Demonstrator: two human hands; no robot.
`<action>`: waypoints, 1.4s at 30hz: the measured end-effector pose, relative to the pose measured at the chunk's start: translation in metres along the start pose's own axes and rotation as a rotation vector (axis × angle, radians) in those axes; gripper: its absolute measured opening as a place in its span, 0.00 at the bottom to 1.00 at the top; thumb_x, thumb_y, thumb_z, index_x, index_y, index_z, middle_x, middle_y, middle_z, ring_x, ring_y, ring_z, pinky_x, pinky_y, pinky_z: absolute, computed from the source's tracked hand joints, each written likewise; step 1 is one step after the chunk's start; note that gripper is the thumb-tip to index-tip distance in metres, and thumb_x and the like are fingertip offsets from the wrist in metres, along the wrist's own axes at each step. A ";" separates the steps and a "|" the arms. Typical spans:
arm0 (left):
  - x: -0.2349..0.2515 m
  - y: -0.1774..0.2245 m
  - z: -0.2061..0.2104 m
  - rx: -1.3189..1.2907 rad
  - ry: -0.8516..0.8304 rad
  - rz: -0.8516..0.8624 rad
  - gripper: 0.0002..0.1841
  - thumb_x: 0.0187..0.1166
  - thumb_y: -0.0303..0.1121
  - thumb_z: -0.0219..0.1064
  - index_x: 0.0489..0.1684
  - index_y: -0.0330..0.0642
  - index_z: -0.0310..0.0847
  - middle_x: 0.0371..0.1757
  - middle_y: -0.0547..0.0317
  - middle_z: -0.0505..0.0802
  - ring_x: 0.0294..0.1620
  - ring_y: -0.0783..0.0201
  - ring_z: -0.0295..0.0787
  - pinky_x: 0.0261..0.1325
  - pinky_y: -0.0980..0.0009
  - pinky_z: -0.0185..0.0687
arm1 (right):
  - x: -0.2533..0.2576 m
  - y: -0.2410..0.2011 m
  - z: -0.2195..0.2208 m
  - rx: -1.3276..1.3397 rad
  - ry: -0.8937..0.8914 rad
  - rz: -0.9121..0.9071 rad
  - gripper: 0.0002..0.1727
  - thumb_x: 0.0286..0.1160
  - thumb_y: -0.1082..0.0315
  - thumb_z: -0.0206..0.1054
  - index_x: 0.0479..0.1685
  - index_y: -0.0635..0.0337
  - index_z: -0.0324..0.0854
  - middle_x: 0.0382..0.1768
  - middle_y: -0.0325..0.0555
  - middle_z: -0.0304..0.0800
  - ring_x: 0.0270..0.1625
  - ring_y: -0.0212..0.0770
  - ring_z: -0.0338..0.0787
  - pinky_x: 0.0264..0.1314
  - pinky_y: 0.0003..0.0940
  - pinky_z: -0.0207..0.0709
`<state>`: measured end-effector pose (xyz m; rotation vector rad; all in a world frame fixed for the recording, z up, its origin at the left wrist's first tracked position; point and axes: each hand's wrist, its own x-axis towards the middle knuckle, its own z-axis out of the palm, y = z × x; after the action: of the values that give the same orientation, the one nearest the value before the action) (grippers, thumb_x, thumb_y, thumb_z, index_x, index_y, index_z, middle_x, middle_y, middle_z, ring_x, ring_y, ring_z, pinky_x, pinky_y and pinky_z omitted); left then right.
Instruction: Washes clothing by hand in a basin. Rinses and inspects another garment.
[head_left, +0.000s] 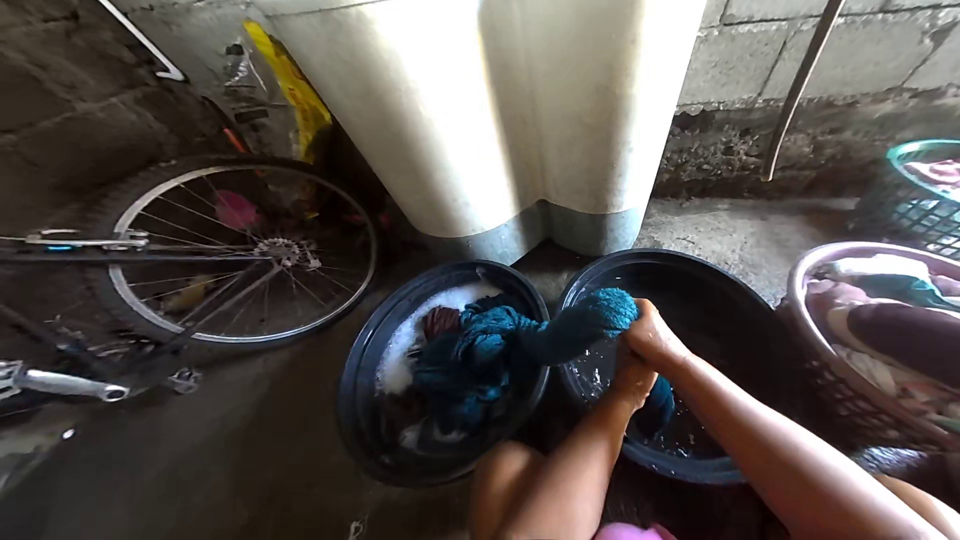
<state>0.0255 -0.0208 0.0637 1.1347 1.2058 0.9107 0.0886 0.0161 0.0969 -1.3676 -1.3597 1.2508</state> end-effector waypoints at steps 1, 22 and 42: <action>0.007 -0.011 0.000 -0.014 -0.026 0.002 0.25 0.84 0.20 0.58 0.78 0.18 0.62 0.73 0.34 0.79 0.73 0.60 0.76 0.78 0.71 0.68 | 0.004 0.001 -0.001 0.016 -0.035 0.053 0.02 0.72 0.73 0.67 0.36 0.55 0.81 0.22 0.32 0.80 0.19 0.25 0.76 0.23 0.26 0.74; 0.023 0.021 -0.094 -0.425 0.589 -0.020 0.13 0.88 0.28 0.59 0.59 0.27 0.82 0.57 0.42 0.90 0.60 0.57 0.85 0.65 0.60 0.80 | 0.073 -0.039 0.061 -0.493 -0.409 -0.405 0.22 0.88 0.52 0.62 0.53 0.64 0.91 0.48 0.54 0.94 0.54 0.46 0.92 0.67 0.51 0.80; 0.052 -0.001 -0.065 -0.947 0.213 -0.005 0.09 0.82 0.27 0.50 0.42 0.42 0.77 0.23 0.61 0.82 0.23 0.64 0.84 0.36 0.63 0.88 | -0.026 0.105 0.014 0.787 -0.147 0.629 0.54 0.72 0.15 0.22 0.96 0.38 0.39 0.77 0.66 0.75 0.60 0.66 0.90 0.47 0.60 0.87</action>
<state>-0.0298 0.0396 0.0518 0.2744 0.7632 1.4080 0.0961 -0.0194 -0.0057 -1.1463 -0.3828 2.0437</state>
